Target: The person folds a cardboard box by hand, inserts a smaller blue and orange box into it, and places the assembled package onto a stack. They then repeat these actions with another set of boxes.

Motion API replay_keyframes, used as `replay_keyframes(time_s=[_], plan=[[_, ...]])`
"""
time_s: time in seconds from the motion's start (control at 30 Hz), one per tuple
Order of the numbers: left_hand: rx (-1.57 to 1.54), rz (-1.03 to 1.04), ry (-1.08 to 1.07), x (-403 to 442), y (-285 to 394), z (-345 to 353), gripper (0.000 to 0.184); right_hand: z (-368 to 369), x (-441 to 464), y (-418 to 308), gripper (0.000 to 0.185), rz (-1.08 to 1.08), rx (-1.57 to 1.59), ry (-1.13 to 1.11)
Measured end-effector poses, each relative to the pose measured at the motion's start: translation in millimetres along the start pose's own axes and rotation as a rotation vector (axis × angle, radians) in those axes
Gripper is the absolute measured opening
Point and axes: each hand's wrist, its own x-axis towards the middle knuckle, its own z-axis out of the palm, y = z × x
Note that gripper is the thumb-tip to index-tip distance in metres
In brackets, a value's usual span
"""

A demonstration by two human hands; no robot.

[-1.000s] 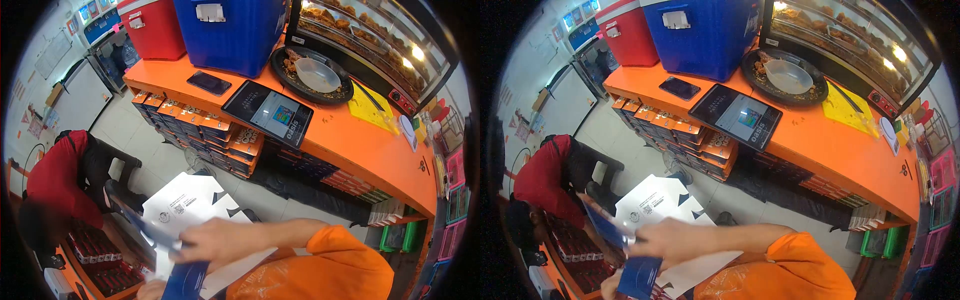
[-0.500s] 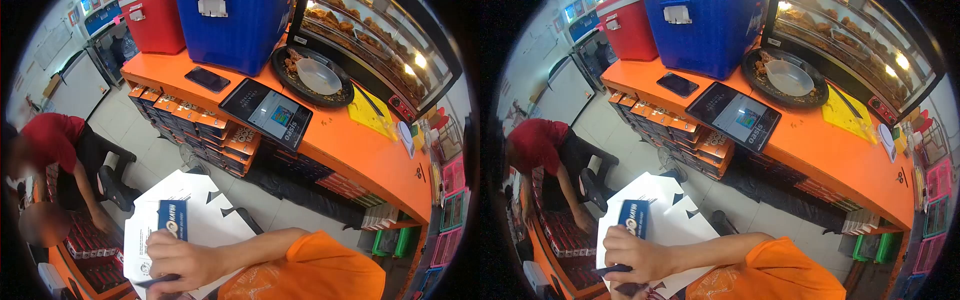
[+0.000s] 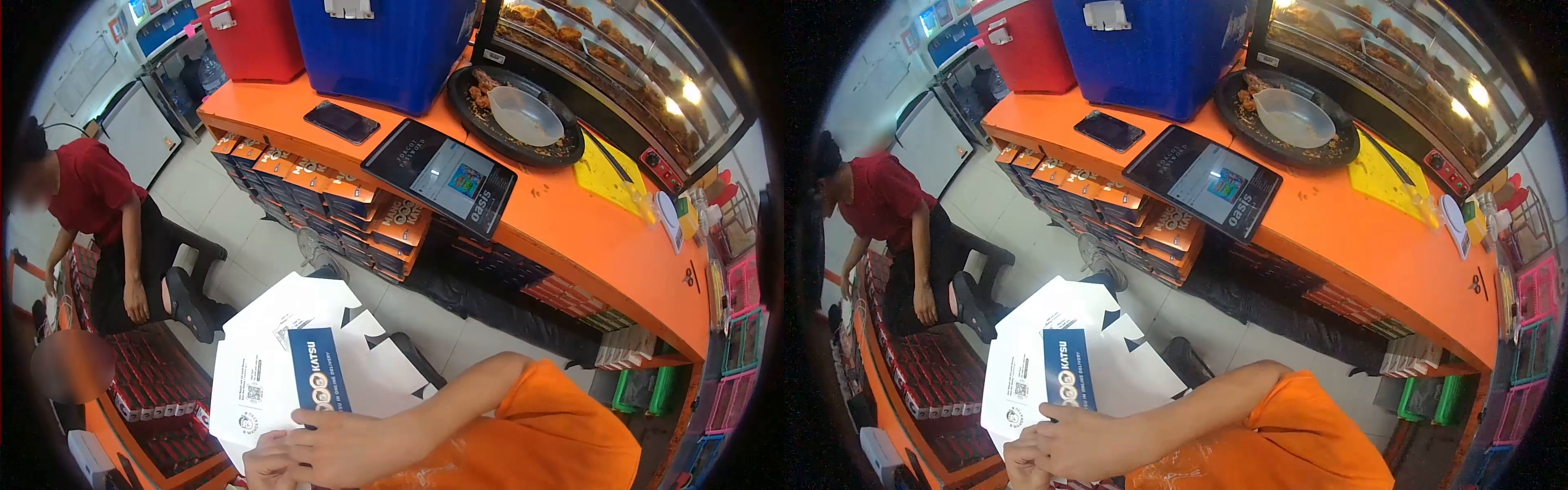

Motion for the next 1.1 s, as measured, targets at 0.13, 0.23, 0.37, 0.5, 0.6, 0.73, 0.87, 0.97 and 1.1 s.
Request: replay_keyframes(time_s=[0.13,0.23,0.37,0.5,0.6,0.73,0.87,0.97,1.1], plan=[[0.285,-0.050,-0.157,1,22,3,0.011,1,7,1,0.026,0.018,0.049,-0.197],[0.609,-0.152,-0.003,-13,44,2,0.017,-16,18,11,0.026,-0.035,0.050,0.045],[0.303,-0.076,0.721,-22,54,16,0.027,-17,13,17,0.028,-0.261,0.145,0.428],[-0.172,-0.150,1.026,-12,39,22,0.046,23,9,21,0.039,-0.353,0.031,0.505],[-0.147,-0.172,1.017,-6,41,27,0.048,1,13,19,0.049,-0.253,0.023,0.541],[-0.141,-0.181,1.017,-2,44,30,0.051,-14,19,17,0.059,-0.392,-0.048,0.370],[-0.141,-0.200,1.011,5,48,33,0.054,-11,18,12,0.057,-0.324,-0.063,0.461],[-0.157,-0.229,0.998,10,52,38,0.056,-13,17,9,0.053,-0.256,0.036,0.476],[-0.213,-0.294,0.882,1,13,31,0.053,-9,8,9,0.030,-0.089,-0.029,0.399]])
